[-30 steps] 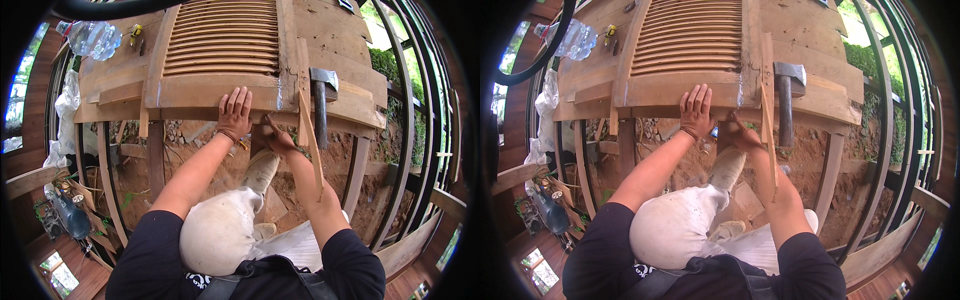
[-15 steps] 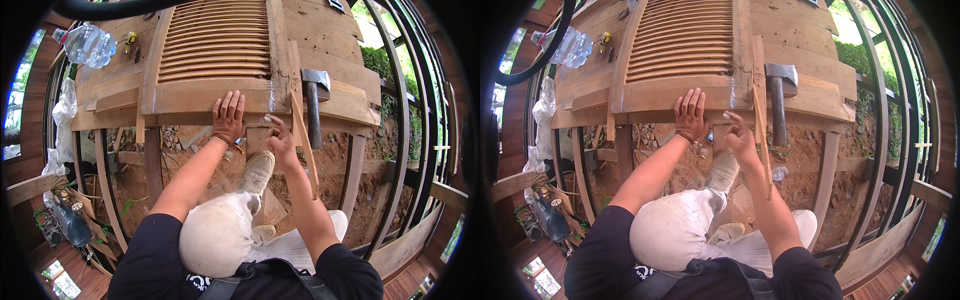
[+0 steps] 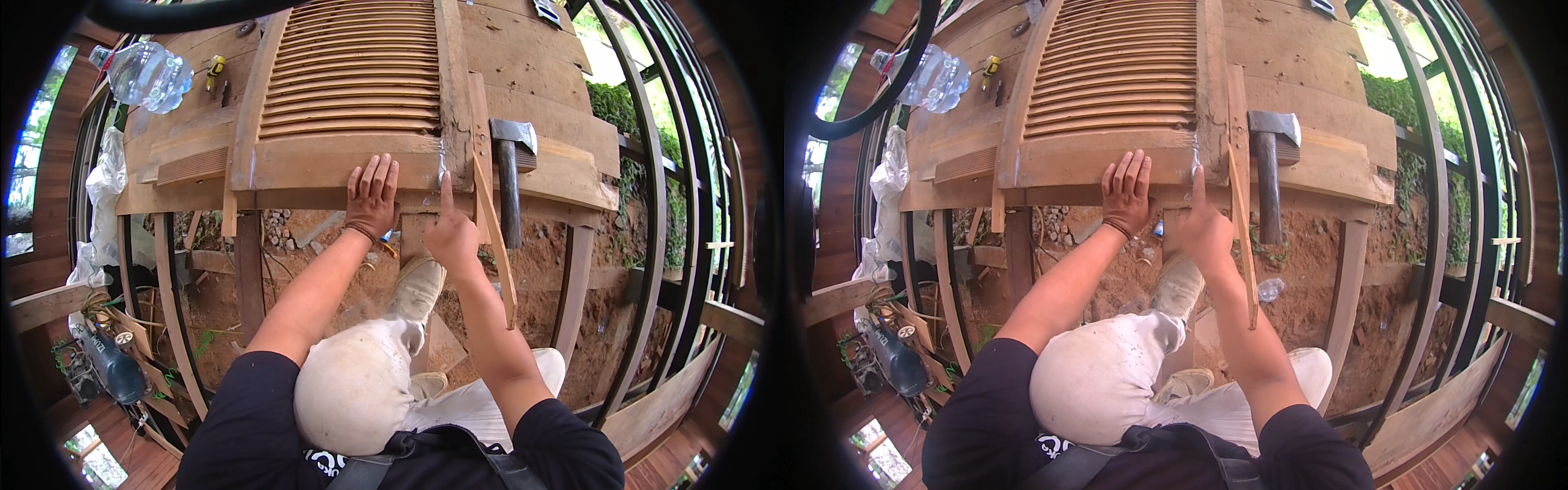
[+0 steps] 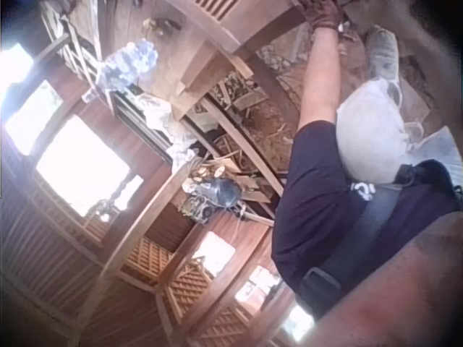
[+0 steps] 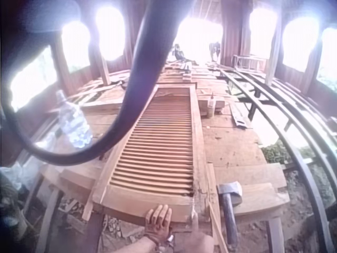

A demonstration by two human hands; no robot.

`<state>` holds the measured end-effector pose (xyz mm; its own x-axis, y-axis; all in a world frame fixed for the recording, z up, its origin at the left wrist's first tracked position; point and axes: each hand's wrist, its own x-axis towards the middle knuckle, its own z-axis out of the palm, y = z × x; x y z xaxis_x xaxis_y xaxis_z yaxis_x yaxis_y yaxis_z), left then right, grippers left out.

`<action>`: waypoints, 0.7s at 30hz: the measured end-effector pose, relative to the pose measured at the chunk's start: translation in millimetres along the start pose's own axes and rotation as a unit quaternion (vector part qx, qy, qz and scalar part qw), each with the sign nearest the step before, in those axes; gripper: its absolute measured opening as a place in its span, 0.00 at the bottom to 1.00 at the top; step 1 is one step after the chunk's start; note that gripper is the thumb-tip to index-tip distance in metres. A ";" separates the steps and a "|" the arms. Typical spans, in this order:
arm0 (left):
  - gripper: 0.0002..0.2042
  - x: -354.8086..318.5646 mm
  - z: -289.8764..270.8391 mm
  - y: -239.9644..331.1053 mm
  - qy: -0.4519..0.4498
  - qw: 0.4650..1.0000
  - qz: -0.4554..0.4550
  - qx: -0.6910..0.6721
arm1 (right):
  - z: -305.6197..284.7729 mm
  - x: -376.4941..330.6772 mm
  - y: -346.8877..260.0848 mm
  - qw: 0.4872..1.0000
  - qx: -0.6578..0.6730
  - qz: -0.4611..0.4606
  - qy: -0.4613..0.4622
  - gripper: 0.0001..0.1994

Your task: The person hammers nails into a wooden slatted panel using a hammer, then walks across the wooden floor to pick up a tape measure and a small wooden block. The person returns to the panel and continues hammering nails.

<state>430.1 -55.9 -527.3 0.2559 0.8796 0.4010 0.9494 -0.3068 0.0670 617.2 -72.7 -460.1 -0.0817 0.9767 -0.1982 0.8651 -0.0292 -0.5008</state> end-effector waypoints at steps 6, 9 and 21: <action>0.45 0.6 -3.6 0.7 -0.004 1.000 0.000 -0.007 | -1.1 3.7 -6.2 0.980 -0.188 -0.051 -0.047 0.42; 0.46 1.6 -4.7 1.5 -0.015 1.000 -0.001 0.019 | -1.7 4.5 4.8 0.965 -0.234 -0.115 -0.017 0.41; 0.45 -5.9 -6.0 4.7 -0.013 1.000 -0.001 0.023 | -4.5 -4.1 2.5 0.996 -0.048 -0.059 -0.039 0.49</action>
<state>432.0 -64.7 -523.9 0.2577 0.8894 0.3777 0.9572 -0.2882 0.0256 621.9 -75.9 -456.8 -0.2202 0.9527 -0.2092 0.8901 0.1085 -0.4427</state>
